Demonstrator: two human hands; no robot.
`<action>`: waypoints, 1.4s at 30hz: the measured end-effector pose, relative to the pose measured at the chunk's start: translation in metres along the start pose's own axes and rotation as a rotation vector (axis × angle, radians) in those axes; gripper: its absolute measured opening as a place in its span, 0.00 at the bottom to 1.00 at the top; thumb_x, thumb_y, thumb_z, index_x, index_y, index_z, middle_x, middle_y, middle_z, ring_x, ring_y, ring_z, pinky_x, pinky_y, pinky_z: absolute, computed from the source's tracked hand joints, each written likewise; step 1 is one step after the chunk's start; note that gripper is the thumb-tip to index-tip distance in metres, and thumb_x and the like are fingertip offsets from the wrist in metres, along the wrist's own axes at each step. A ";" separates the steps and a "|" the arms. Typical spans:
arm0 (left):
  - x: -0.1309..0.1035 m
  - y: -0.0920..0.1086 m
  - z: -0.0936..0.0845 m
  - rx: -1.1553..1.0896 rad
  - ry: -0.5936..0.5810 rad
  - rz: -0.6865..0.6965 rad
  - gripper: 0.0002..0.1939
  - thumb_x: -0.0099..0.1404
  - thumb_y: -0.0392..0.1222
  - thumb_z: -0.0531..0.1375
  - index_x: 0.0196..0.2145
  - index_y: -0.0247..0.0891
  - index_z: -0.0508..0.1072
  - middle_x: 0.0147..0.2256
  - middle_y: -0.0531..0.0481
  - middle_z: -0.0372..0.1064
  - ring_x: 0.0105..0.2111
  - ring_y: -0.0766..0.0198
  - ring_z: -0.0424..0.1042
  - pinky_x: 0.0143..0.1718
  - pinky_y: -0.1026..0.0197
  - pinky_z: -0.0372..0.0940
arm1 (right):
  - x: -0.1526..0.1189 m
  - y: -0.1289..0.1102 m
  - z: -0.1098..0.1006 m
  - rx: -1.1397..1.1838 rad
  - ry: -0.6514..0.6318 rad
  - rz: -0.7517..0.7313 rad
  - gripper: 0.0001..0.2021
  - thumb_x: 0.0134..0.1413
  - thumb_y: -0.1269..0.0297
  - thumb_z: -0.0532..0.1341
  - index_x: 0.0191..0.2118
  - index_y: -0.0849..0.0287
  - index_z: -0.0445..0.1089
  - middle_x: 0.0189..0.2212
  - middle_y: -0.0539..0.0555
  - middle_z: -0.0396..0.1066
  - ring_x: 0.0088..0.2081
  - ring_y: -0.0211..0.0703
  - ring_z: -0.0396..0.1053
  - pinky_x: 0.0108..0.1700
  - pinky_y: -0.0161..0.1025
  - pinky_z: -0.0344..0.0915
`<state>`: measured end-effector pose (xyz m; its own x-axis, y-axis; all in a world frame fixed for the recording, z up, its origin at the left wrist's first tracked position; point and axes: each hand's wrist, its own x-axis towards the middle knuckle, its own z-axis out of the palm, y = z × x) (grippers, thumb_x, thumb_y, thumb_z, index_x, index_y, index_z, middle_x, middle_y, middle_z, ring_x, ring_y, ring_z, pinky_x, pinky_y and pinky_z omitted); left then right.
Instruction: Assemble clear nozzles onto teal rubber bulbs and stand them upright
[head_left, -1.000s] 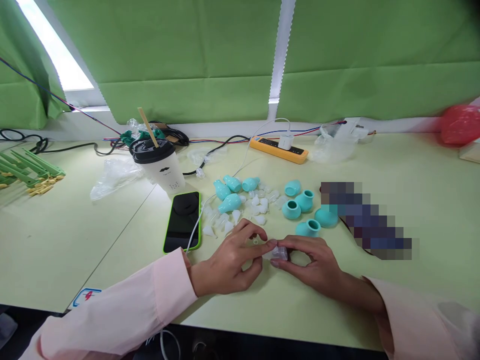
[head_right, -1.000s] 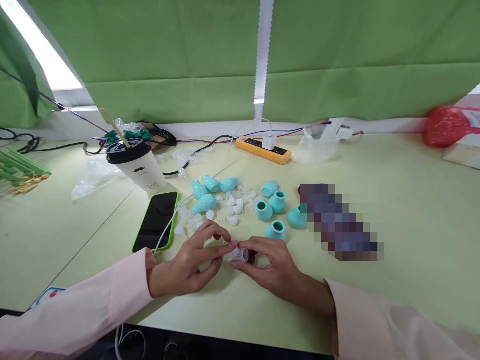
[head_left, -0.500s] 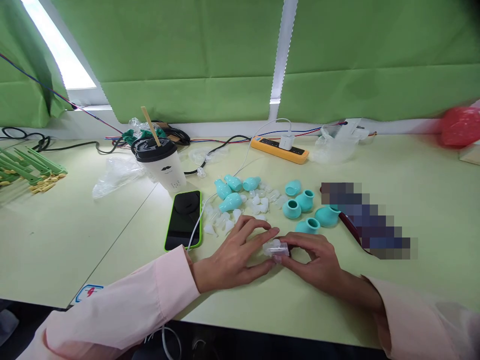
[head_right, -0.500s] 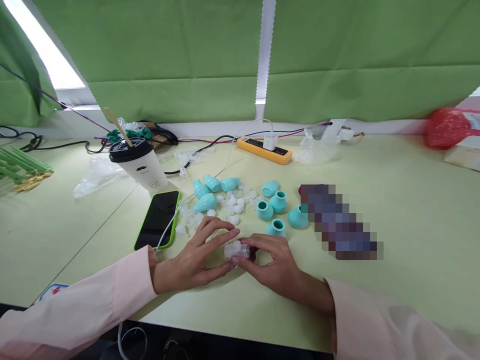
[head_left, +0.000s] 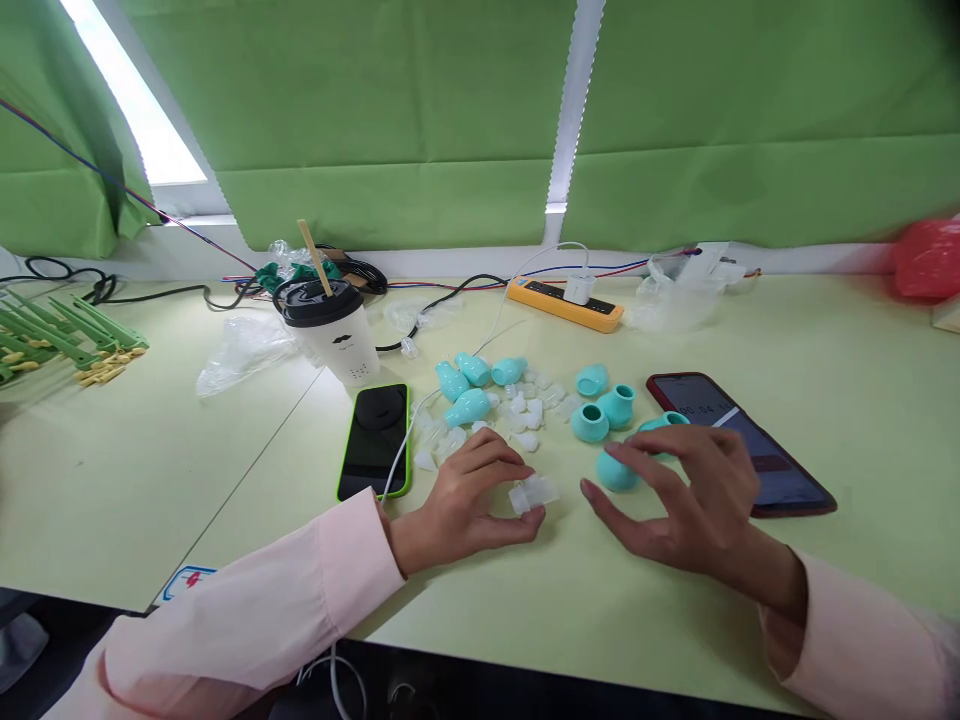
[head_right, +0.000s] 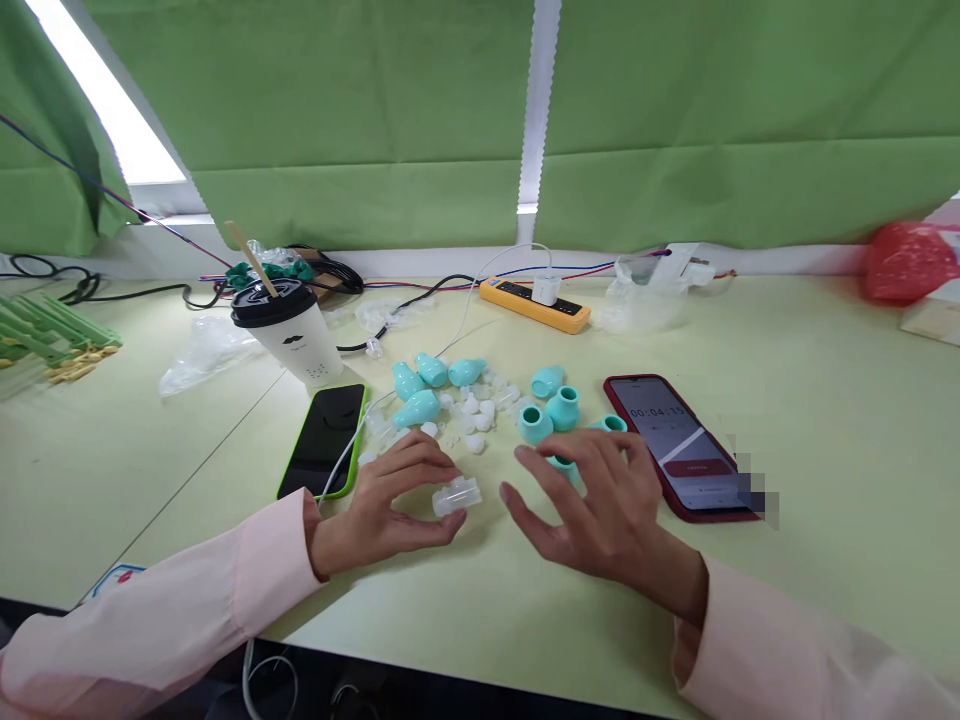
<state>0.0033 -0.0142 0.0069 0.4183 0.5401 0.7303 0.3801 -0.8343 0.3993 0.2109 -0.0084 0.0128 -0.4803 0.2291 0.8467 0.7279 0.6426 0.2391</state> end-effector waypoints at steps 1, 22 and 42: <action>0.001 0.000 0.000 -0.006 0.018 -0.012 0.09 0.49 0.36 0.61 0.30 0.33 0.67 0.27 0.46 0.66 0.29 0.63 0.62 0.30 0.58 0.64 | 0.002 0.004 0.000 -0.078 -0.020 -0.006 0.13 0.39 0.61 0.63 0.34 0.59 0.65 0.24 0.53 0.67 0.25 0.41 0.64 0.28 0.40 0.54; 0.000 0.001 0.000 -0.184 0.066 -0.361 0.10 0.52 0.35 0.59 0.35 0.35 0.70 0.27 0.51 0.61 0.25 0.69 0.63 0.26 0.65 0.63 | -0.005 0.004 0.010 -0.132 -0.359 0.047 0.11 0.48 0.64 0.56 0.37 0.65 0.65 0.30 0.58 0.68 0.28 0.44 0.65 0.27 0.38 0.59; -0.001 0.003 0.002 -0.251 -0.002 -0.331 0.10 0.53 0.30 0.56 0.36 0.33 0.69 0.34 0.44 0.68 0.35 0.64 0.68 0.31 0.63 0.68 | -0.022 -0.008 0.023 0.485 -0.326 0.157 0.16 0.47 0.76 0.55 0.44 0.60 0.61 0.38 0.58 0.67 0.43 0.48 0.62 0.43 0.51 0.62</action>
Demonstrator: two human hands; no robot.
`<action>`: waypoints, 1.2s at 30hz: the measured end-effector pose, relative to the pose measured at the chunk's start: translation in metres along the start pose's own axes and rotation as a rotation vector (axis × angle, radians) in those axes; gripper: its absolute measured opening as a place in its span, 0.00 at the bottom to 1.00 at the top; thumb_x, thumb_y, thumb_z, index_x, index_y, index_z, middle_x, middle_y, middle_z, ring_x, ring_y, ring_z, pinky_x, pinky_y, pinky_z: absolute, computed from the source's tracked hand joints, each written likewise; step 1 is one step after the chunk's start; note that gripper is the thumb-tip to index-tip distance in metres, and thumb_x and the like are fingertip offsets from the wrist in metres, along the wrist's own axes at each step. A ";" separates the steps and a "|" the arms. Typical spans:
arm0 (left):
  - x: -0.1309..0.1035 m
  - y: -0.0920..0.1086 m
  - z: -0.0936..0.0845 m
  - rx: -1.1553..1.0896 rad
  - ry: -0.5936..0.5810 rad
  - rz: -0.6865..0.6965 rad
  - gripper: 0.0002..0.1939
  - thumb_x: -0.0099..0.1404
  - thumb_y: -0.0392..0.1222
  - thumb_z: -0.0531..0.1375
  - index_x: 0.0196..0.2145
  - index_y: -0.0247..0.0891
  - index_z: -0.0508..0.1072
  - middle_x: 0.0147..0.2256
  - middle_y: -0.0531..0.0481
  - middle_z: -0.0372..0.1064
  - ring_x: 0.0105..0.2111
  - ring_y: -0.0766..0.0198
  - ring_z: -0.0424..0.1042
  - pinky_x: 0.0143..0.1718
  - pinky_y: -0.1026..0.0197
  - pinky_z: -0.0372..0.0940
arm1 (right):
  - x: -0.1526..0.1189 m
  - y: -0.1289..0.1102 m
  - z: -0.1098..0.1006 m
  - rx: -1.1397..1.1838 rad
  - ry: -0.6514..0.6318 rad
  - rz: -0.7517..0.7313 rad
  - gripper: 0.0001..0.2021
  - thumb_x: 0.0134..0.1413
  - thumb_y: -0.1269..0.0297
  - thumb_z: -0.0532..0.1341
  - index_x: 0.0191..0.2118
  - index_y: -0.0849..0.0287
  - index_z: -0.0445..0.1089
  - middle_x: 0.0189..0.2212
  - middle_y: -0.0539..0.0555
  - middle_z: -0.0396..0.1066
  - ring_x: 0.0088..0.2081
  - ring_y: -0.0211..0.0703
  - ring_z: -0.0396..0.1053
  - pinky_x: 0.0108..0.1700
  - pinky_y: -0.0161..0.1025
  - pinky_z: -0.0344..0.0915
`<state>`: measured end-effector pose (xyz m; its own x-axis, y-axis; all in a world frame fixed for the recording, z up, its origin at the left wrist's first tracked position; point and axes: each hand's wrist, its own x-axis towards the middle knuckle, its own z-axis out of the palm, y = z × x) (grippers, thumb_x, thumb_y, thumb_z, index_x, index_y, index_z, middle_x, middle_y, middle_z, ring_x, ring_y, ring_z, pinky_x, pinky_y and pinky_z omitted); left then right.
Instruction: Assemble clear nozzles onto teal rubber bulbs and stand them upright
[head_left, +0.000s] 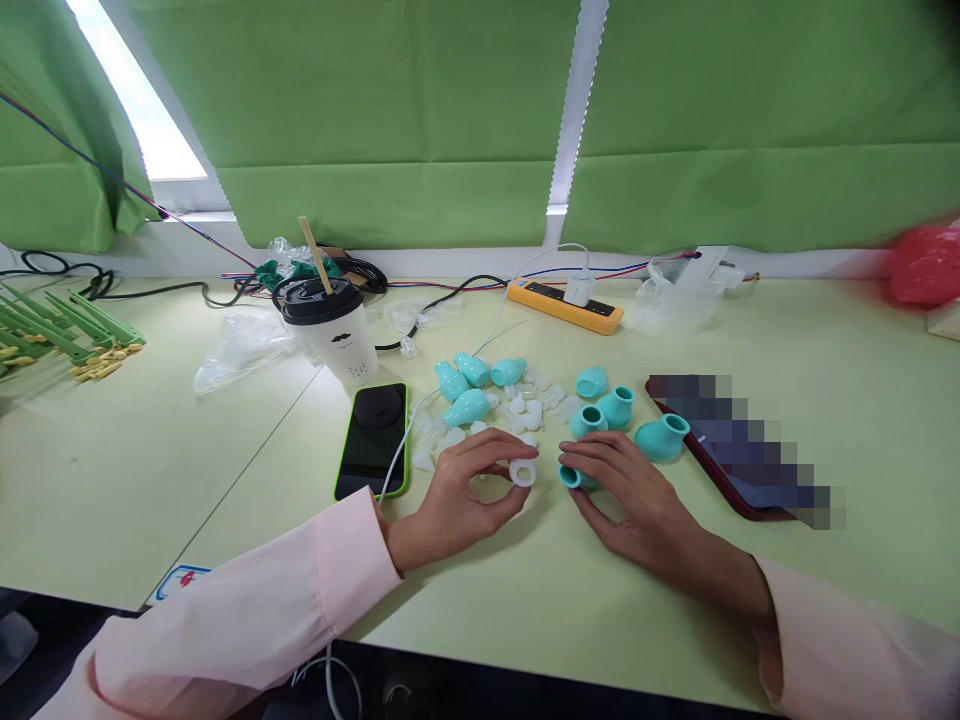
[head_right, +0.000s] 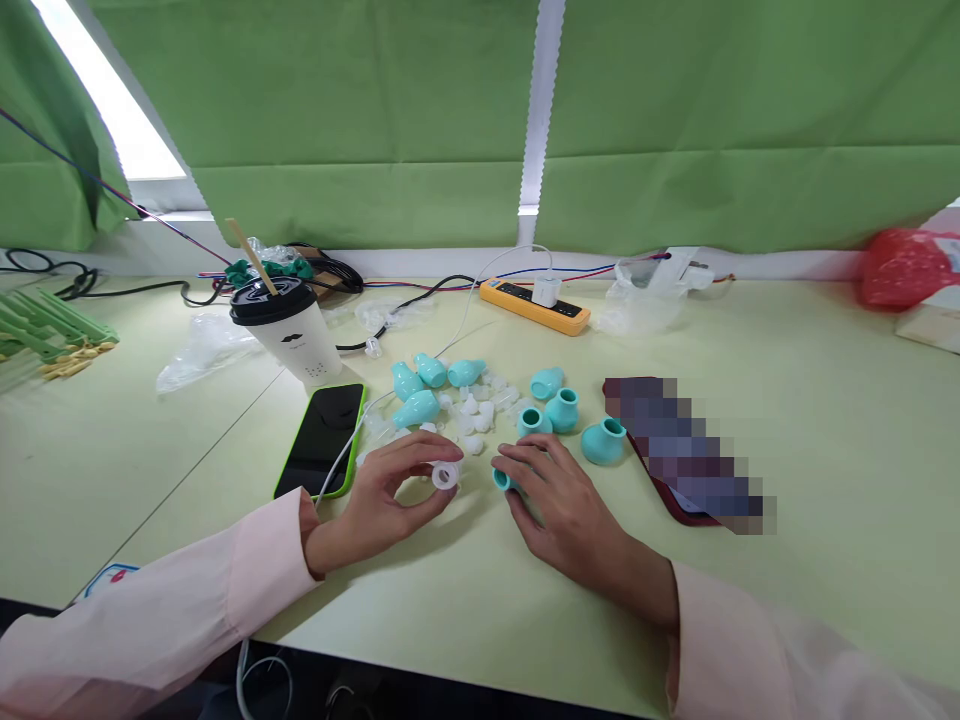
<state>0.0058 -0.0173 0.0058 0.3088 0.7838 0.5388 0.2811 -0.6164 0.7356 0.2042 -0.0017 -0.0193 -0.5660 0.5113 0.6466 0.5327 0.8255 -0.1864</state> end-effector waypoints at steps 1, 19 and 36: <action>0.000 0.000 0.000 0.002 -0.004 0.000 0.11 0.52 0.31 0.57 0.36 0.33 0.69 0.34 0.45 0.67 0.34 0.64 0.67 0.30 0.63 0.68 | 0.000 0.000 0.000 -0.008 -0.006 -0.003 0.16 0.47 0.77 0.55 0.44 0.60 0.61 0.38 0.58 0.67 0.43 0.48 0.62 0.43 0.51 0.63; 0.000 -0.002 -0.001 0.200 -0.024 0.099 0.11 0.51 0.30 0.57 0.34 0.36 0.69 0.34 0.47 0.61 0.35 0.64 0.64 0.35 0.60 0.64 | 0.000 -0.009 -0.005 0.153 -0.015 -0.056 0.24 0.48 0.76 0.55 0.53 0.58 0.54 0.40 0.57 0.66 0.41 0.47 0.60 0.40 0.49 0.63; -0.001 -0.001 -0.002 0.210 -0.091 0.142 0.09 0.54 0.32 0.57 0.35 0.35 0.70 0.32 0.47 0.63 0.32 0.67 0.66 0.32 0.64 0.64 | 0.001 -0.011 -0.005 0.262 0.097 -0.034 0.16 0.43 0.76 0.60 0.41 0.57 0.62 0.36 0.56 0.70 0.38 0.45 0.65 0.39 0.49 0.65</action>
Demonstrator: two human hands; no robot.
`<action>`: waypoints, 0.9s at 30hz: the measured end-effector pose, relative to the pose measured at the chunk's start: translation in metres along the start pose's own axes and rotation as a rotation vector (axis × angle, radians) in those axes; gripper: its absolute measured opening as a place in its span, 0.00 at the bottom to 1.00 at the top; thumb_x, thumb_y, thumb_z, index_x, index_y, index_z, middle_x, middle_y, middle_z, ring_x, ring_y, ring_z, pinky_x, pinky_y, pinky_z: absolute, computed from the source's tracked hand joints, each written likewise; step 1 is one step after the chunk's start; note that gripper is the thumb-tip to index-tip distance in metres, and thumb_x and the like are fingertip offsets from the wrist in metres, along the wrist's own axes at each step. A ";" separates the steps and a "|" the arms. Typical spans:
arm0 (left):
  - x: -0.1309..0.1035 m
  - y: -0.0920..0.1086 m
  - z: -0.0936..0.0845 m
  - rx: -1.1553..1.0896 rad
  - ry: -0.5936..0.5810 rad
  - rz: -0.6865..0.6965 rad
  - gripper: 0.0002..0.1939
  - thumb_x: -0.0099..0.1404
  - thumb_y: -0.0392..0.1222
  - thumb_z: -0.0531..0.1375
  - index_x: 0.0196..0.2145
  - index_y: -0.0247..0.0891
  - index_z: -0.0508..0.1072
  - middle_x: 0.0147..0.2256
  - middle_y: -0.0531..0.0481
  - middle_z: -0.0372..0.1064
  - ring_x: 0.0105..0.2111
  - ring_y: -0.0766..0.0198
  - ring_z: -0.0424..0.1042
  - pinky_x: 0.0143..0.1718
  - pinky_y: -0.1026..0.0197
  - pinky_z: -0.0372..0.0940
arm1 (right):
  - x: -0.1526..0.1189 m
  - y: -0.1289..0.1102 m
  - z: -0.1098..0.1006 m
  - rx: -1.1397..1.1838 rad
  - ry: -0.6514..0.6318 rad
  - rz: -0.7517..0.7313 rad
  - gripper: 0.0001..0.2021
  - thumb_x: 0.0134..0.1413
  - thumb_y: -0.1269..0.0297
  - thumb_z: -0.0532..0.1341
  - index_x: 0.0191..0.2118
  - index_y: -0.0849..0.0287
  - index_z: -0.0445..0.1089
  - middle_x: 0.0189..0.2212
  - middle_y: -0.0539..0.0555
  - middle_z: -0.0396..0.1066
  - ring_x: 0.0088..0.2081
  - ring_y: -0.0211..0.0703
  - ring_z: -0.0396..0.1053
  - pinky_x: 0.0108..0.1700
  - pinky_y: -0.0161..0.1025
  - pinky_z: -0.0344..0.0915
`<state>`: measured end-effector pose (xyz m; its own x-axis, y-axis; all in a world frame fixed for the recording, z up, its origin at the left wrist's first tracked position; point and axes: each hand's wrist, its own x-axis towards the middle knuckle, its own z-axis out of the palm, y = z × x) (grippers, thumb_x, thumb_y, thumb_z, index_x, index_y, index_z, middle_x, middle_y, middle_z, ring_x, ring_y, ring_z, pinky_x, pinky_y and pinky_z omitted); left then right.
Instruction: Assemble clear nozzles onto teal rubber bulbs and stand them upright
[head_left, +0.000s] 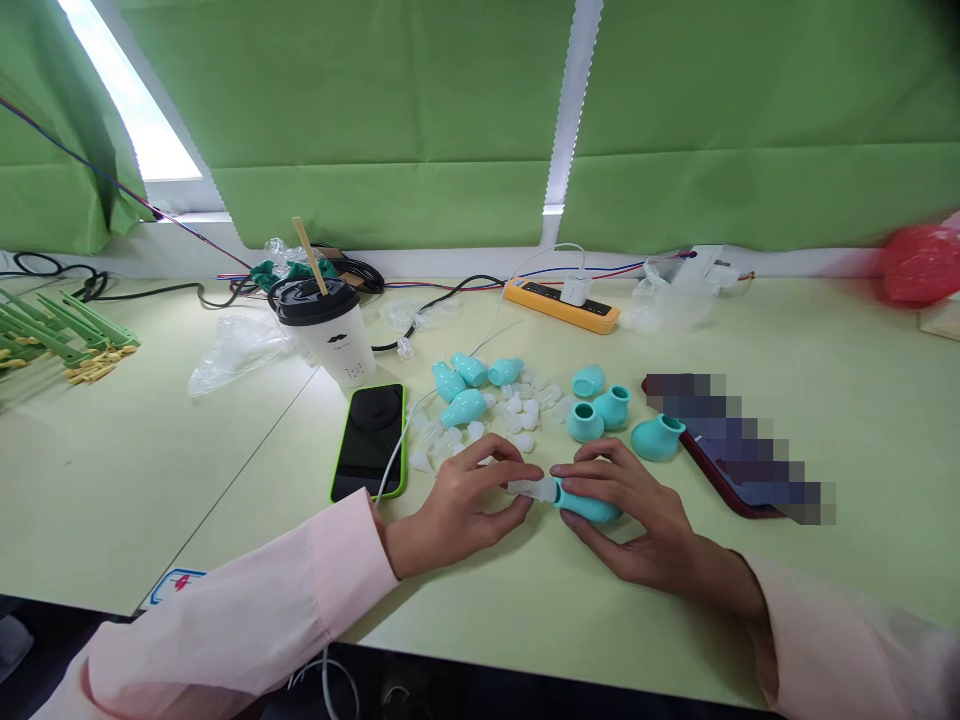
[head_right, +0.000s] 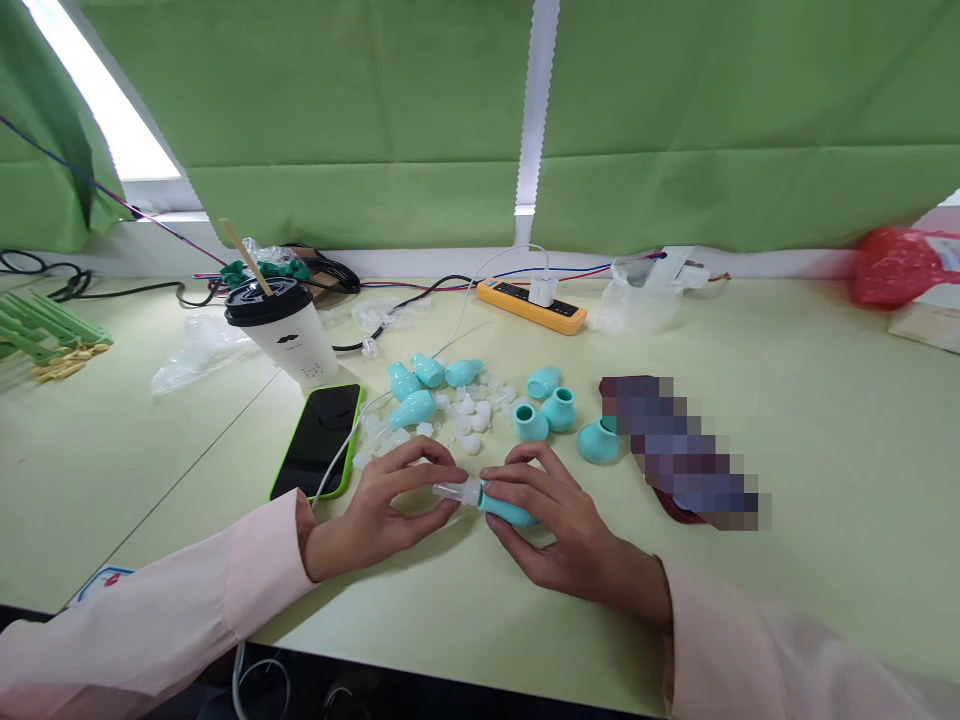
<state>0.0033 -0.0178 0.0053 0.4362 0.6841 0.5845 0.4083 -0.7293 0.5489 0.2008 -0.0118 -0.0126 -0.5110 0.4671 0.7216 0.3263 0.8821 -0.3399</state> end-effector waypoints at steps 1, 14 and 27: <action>0.000 0.000 0.000 0.004 0.000 0.000 0.09 0.54 0.32 0.57 0.35 0.35 0.70 0.31 0.48 0.62 0.31 0.68 0.65 0.31 0.65 0.63 | 0.000 0.000 0.000 0.013 0.001 0.003 0.17 0.42 0.76 0.60 0.41 0.57 0.63 0.35 0.56 0.69 0.38 0.46 0.65 0.39 0.49 0.65; -0.002 -0.002 0.000 -0.018 -0.062 0.025 0.11 0.56 0.35 0.56 0.38 0.35 0.70 0.30 0.49 0.57 0.28 0.69 0.61 0.28 0.65 0.61 | -0.003 -0.002 -0.002 0.010 -0.026 0.055 0.17 0.44 0.75 0.59 0.43 0.58 0.63 0.37 0.55 0.68 0.40 0.42 0.67 0.38 0.39 0.67; 0.003 -0.003 -0.009 -0.103 -0.398 0.012 0.15 0.62 0.39 0.51 0.45 0.30 0.65 0.32 0.46 0.63 0.30 0.68 0.63 0.30 0.66 0.59 | -0.003 -0.006 -0.004 0.056 -0.054 0.054 0.17 0.44 0.75 0.58 0.43 0.57 0.59 0.32 0.54 0.69 0.37 0.42 0.67 0.36 0.38 0.66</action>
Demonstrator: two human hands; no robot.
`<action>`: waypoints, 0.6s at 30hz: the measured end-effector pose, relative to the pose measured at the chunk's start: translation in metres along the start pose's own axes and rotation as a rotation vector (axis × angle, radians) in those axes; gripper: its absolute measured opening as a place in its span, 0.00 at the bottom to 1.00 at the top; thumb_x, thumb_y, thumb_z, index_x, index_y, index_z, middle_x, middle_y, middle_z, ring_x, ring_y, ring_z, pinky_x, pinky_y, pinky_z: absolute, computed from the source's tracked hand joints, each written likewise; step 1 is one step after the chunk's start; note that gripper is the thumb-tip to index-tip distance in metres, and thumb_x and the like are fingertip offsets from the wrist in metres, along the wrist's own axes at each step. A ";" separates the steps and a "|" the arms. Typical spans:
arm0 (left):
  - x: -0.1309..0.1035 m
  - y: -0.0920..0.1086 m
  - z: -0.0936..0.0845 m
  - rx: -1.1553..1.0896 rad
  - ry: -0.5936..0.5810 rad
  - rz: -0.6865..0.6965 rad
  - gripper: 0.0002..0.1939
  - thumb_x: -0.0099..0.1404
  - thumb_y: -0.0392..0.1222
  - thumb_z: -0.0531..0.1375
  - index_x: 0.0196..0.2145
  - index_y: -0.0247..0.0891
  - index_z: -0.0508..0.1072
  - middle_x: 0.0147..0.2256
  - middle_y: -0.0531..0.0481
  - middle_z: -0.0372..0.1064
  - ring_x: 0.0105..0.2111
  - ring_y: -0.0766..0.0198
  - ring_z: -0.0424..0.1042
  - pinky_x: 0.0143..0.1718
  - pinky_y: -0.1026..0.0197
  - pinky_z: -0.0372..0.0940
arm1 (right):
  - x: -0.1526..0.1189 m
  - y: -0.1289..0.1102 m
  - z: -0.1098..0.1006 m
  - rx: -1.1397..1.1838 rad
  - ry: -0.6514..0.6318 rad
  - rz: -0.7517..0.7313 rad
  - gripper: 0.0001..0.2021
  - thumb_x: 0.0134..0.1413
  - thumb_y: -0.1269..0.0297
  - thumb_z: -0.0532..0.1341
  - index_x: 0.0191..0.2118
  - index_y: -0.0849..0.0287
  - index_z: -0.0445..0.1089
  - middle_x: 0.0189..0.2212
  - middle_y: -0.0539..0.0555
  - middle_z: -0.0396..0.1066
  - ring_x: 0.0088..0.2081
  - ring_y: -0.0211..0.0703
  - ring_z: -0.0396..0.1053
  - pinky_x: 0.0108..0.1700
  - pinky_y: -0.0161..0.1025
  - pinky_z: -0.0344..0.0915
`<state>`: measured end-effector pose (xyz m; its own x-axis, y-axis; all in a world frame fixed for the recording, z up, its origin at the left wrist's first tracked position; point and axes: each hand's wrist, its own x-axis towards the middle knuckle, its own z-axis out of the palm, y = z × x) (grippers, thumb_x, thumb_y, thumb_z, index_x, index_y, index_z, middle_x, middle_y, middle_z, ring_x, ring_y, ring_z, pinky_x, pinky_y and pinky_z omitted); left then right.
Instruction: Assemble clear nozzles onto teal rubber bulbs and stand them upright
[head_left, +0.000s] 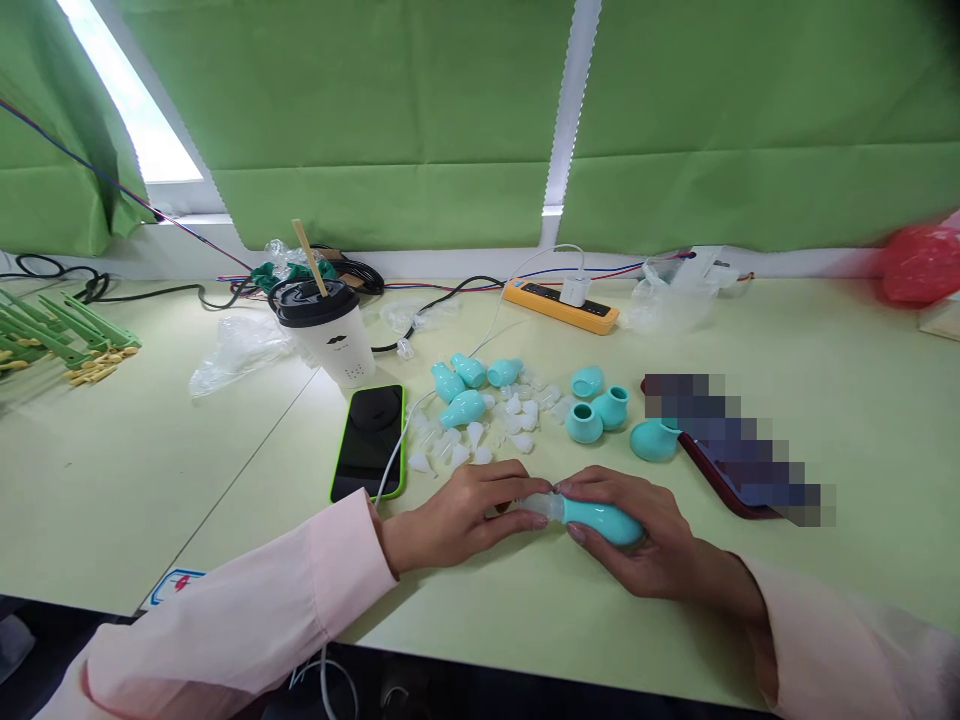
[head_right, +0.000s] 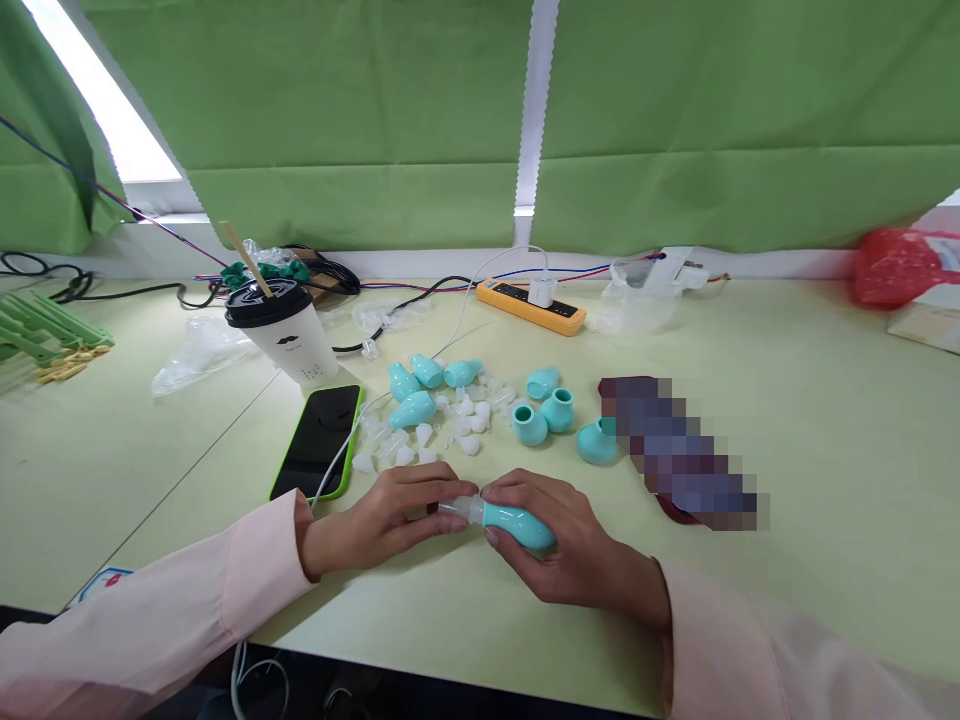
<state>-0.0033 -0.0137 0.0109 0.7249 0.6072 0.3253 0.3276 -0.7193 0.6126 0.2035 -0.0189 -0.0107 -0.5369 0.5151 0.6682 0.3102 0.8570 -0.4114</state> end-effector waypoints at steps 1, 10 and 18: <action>0.000 0.001 0.000 -0.012 0.000 -0.002 0.15 0.62 0.38 0.51 0.45 0.29 0.65 0.31 0.46 0.63 0.29 0.68 0.63 0.30 0.66 0.59 | 0.000 -0.001 0.000 0.027 -0.018 0.019 0.17 0.45 0.75 0.58 0.43 0.57 0.58 0.32 0.54 0.69 0.36 0.42 0.67 0.35 0.38 0.66; -0.001 0.009 0.001 0.004 0.067 0.006 0.14 0.61 0.38 0.52 0.44 0.27 0.66 0.32 0.44 0.64 0.30 0.66 0.64 0.31 0.65 0.61 | 0.000 -0.006 -0.001 0.081 -0.121 0.247 0.15 0.49 0.69 0.56 0.43 0.53 0.54 0.36 0.53 0.65 0.38 0.41 0.65 0.38 0.39 0.63; -0.005 0.003 0.006 0.176 0.088 0.087 0.15 0.63 0.39 0.50 0.45 0.28 0.64 0.31 0.45 0.63 0.28 0.67 0.63 0.28 0.65 0.63 | -0.001 -0.002 -0.003 0.053 -0.259 0.340 0.18 0.49 0.65 0.56 0.46 0.51 0.51 0.40 0.53 0.64 0.39 0.43 0.65 0.39 0.41 0.64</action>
<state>-0.0024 -0.0213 0.0066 0.7016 0.5621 0.4380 0.3726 -0.8133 0.4468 0.2056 -0.0209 -0.0092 -0.5924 0.7420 0.3139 0.4668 0.6337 -0.6169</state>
